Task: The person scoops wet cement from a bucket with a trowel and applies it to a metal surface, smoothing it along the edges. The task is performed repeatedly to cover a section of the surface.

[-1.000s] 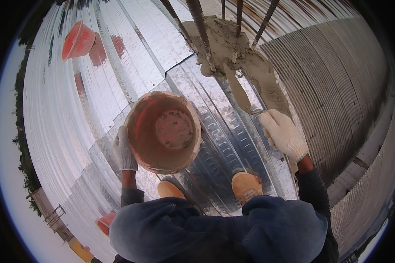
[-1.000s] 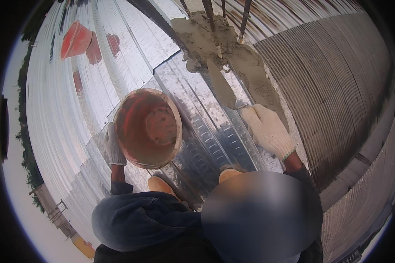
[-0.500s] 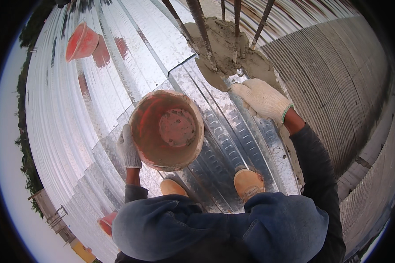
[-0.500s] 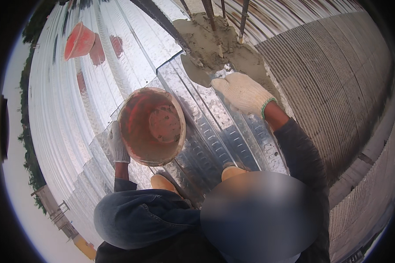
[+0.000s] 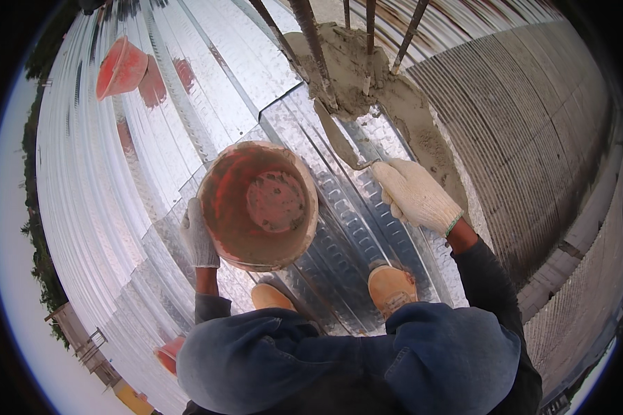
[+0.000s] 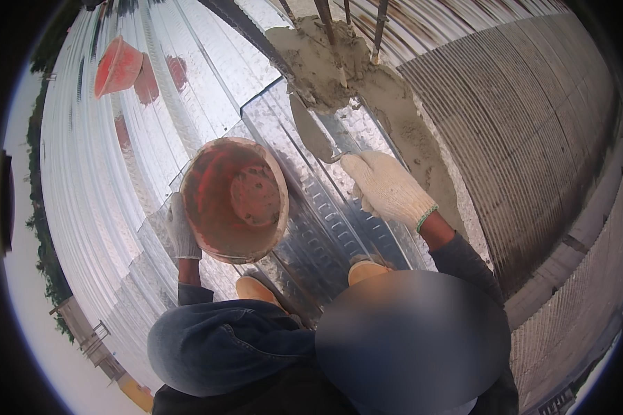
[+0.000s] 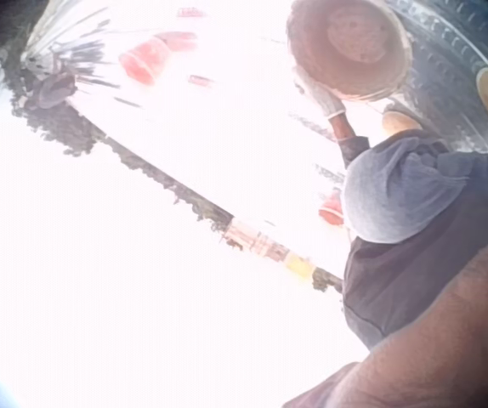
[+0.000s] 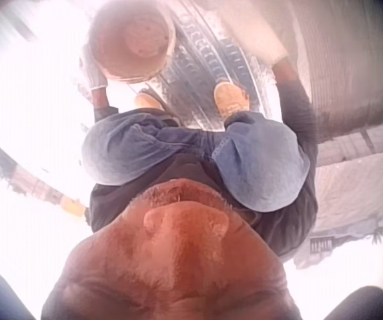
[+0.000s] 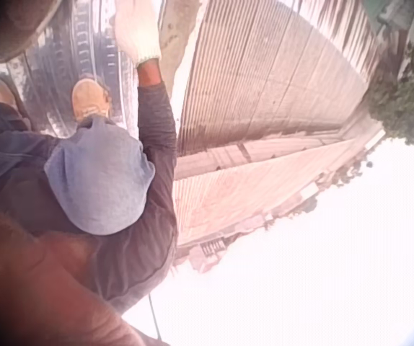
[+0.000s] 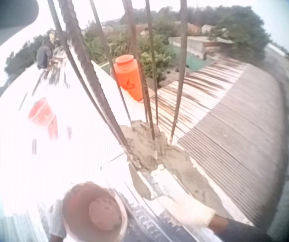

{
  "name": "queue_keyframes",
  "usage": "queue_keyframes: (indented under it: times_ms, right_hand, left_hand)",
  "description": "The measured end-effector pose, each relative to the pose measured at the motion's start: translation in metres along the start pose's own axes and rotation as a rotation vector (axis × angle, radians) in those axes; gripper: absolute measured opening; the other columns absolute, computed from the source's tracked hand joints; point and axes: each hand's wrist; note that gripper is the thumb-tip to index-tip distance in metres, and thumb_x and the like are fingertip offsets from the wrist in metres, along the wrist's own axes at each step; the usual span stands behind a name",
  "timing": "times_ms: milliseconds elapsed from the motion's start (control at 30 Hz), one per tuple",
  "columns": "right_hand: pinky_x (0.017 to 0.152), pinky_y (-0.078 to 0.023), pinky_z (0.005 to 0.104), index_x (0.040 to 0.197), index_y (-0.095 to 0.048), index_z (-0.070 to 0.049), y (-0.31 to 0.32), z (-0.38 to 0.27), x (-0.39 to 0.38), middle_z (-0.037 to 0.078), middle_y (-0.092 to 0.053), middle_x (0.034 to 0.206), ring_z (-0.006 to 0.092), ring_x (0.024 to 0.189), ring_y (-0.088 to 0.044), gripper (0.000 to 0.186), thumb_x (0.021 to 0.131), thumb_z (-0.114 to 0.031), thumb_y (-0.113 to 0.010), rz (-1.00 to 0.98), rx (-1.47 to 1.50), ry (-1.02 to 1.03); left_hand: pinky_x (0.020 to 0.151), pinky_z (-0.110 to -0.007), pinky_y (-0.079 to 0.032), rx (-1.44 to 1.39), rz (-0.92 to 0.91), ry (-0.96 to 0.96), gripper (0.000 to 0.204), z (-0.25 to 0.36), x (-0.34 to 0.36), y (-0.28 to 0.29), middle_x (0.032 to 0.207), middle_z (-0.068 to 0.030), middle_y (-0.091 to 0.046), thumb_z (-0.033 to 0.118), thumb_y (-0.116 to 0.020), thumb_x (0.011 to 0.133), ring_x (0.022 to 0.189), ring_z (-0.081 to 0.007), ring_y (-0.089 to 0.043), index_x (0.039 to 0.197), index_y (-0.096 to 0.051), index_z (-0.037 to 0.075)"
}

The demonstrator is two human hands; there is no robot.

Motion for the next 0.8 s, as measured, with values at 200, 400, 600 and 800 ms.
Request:
queue_keyframes:
  times_ms: [200,400,600,800]
  right_hand:
    - [0.075,-0.059,0.0516,0.115,-0.068,0.001,0.011,0.057,-0.015,0.023,-0.075,0.089,0.041,0.078,-0.076,0.046,0.111,-0.045,-0.062,0.448,-0.506,0.332]
    - [0.078,-0.06,0.0547,0.112,-0.066,-0.004,0.032,0.035,0.037,0.022,-0.076,0.089,0.0438,0.088,-0.077,0.038,0.109,-0.042,-0.066,0.522,-0.768,0.371]
    - [0.063,-0.062,0.0488,0.105,-0.064,-0.007,0.02,0.071,0.054,0.018,-0.077,0.082,0.0356,0.076,-0.08,0.033,0.109,-0.04,-0.067,0.588,-1.004,0.367]
    - [0.067,-0.062,0.0495,0.106,-0.063,-0.005,0.023,0.083,0.028,0.018,-0.078,0.084,0.0367,0.077,-0.079,0.034,0.109,-0.039,-0.067,0.523,-0.975,0.32]
  left_hand:
    - [0.082,-0.031,-0.059,0.034,-0.009,-0.033,0.047,-0.006,0.005,0.005,0.108,-0.0086,-0.08,0.039,-0.07,0.113,0.092,-0.0146,-0.073,0.121,-0.077,-0.007]
    - [0.083,-0.031,-0.059,-0.031,-0.022,-0.006,0.047,0.002,0.002,-0.003,0.108,-0.0086,-0.079,0.039,-0.069,0.113,0.093,-0.015,-0.073,0.12,-0.077,-0.007]
    - [0.082,-0.032,-0.059,-0.003,-0.031,-0.037,0.049,-0.001,0.003,-0.001,0.109,-0.0091,-0.079,0.04,-0.069,0.113,0.093,-0.0153,-0.073,0.122,-0.077,-0.007]
    - [0.082,-0.032,-0.059,0.013,-0.039,-0.027,0.049,-0.001,0.004,0.0,0.11,-0.0092,-0.08,0.041,-0.068,0.113,0.094,-0.0157,-0.073,0.122,-0.077,-0.007]
Point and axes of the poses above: each hand's wrist, its own x-axis towards the middle knuckle, its own y-axis out of the back of the hand, z = x × y
